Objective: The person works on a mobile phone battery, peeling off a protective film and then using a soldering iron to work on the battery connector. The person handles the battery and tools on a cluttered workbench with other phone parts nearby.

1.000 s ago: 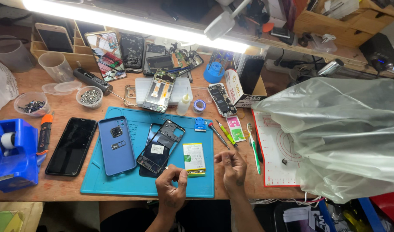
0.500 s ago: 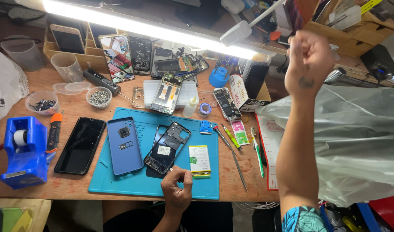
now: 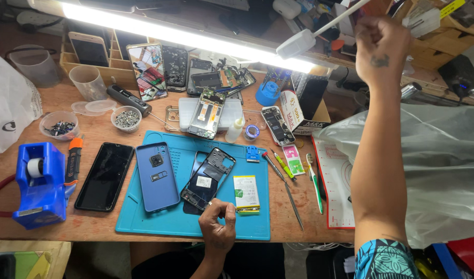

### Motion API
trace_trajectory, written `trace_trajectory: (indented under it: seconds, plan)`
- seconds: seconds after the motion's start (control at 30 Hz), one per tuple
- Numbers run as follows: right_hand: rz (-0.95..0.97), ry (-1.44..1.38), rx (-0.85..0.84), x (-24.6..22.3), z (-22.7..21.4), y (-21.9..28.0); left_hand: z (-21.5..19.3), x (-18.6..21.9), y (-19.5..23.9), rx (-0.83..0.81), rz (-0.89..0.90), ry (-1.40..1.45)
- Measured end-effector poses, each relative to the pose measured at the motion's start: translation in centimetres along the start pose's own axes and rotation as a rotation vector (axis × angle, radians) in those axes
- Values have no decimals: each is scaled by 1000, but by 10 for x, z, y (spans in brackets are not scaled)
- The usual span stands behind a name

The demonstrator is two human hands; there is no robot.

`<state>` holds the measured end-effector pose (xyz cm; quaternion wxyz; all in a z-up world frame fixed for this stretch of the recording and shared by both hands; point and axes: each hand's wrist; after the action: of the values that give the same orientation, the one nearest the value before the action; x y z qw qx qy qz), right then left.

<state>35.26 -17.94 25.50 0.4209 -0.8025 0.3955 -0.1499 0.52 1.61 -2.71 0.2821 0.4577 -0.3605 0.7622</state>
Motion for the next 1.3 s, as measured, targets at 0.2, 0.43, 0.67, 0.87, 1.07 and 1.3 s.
trace_trajectory:
  seconds: [0.2,0.43,0.67,0.87,1.07,1.3]
  plan:
    - [164,-28,-109,-43,-32,73,-1,-2,1,-17,-3,-17]
    - [284,-27,-242,-62,-38,155,1,-3,1,-24,8,-9]
    - [415,222,-437,-13,-25,193,1,-3,4,-14,-6,-44]
    - [408,276,-402,8,-17,201,2,-2,5,-29,14,-44]
    - [487,-25,-237,-10,-29,193,0,-3,7,-47,43,-41]
    - [327,-537,99,-72,-103,187,0,-4,7,-44,30,0]
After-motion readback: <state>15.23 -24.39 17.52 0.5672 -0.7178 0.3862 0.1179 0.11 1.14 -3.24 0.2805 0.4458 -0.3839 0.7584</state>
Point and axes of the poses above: each hand's wrist, its own y-axis away from the middle knuckle, its own z-axis out of the palm, x = y × z, and after that the axes turned 15 degrees about y, right-handed
